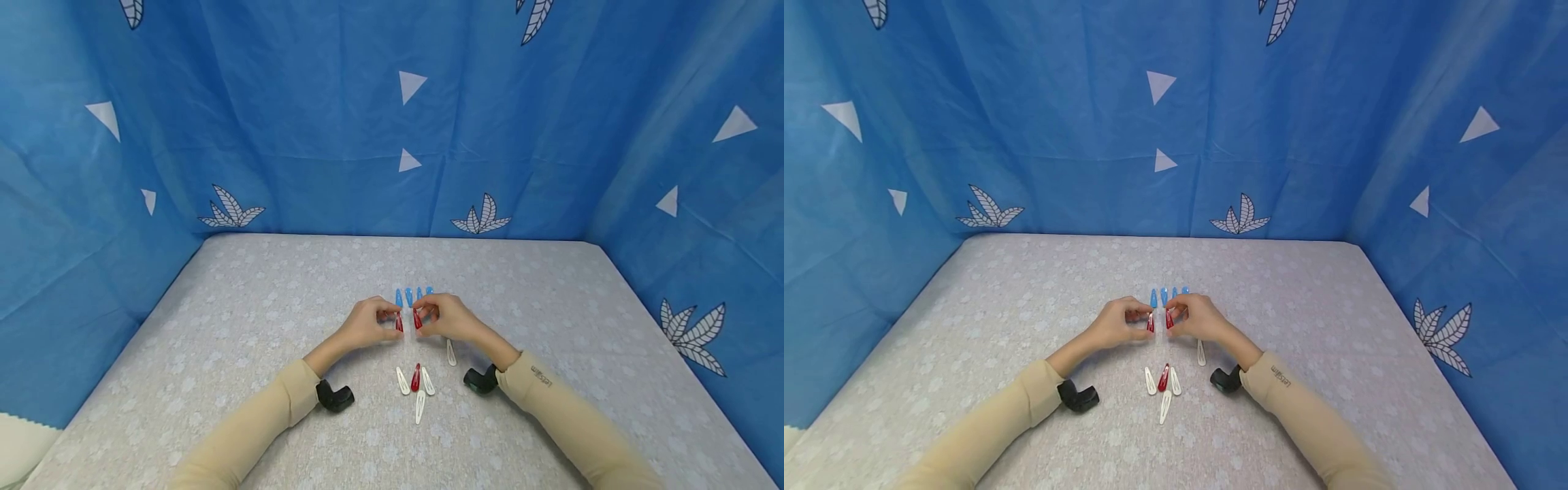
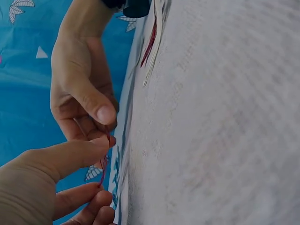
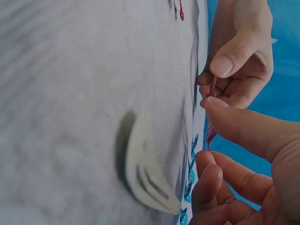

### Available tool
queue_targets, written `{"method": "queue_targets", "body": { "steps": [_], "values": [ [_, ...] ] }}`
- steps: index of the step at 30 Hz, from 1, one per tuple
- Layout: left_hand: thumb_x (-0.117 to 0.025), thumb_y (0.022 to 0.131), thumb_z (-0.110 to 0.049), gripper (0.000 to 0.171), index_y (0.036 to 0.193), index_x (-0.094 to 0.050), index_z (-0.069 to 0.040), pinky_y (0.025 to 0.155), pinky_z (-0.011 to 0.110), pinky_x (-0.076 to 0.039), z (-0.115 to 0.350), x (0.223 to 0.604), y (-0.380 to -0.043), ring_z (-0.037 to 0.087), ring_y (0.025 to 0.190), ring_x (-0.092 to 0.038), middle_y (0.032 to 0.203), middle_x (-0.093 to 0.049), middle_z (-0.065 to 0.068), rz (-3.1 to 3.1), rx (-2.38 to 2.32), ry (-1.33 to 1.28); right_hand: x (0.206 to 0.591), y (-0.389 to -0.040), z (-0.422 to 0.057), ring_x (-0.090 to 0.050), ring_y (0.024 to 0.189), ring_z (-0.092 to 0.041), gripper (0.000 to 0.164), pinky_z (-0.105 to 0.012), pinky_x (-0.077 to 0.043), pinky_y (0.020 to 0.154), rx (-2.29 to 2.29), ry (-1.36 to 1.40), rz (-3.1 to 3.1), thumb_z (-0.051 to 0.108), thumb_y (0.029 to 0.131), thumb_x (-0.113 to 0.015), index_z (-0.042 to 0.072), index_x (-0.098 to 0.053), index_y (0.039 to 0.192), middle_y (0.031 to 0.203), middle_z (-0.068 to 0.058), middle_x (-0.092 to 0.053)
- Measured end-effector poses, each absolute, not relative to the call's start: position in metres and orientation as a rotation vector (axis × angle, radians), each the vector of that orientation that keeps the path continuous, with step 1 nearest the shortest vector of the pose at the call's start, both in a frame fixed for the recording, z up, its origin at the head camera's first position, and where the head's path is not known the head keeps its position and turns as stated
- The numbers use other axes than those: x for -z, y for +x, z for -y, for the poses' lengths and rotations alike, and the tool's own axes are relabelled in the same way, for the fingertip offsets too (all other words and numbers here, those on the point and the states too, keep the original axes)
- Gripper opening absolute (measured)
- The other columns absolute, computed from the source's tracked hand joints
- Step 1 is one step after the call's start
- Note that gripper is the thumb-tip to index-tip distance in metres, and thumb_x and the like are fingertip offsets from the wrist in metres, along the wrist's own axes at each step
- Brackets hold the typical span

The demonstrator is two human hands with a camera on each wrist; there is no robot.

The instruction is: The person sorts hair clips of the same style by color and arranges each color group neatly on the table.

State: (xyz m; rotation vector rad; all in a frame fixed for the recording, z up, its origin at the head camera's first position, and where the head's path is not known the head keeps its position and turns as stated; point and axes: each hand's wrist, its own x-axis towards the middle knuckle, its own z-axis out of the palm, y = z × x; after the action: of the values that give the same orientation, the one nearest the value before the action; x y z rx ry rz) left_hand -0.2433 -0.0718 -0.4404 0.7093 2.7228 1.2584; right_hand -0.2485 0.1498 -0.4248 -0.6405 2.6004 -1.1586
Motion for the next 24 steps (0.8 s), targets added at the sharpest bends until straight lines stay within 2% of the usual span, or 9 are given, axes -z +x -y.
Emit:
{"method": "queue_targets", "body": {
  "steps": [10,24],
  "values": [
    [-0.088,0.07,-0.022,0.05,0.114,-0.072,-0.005,0.078,0.029,-0.049,0.071,0.451,-0.254,0.015,0.088,-0.06,0.097,-0.068,0.003,-2.725,-1.216,0.684,0.431,-0.257,-0.141,-0.052,0.065,-0.012,0.047,-0.026,-0.044,0.057,1.086,-0.579,-2.628,0.012,0.074,-0.085,0.003,-0.067,0.117,0.088,-0.003,-0.065],
    [-0.087,0.071,-0.022,0.047,0.114,-0.073,-0.008,0.075,0.027,-0.046,0.071,0.459,-0.259,0.012,0.083,-0.055,0.09,-0.064,0.0,-2.766,-1.177,0.7,0.435,-0.257,-0.136,-0.054,0.067,-0.012,0.048,-0.025,-0.046,0.058,1.068,-0.564,-2.659,0.012,0.073,-0.086,0.001,-0.067,0.116,0.092,-0.006,-0.066]
  ]
}}
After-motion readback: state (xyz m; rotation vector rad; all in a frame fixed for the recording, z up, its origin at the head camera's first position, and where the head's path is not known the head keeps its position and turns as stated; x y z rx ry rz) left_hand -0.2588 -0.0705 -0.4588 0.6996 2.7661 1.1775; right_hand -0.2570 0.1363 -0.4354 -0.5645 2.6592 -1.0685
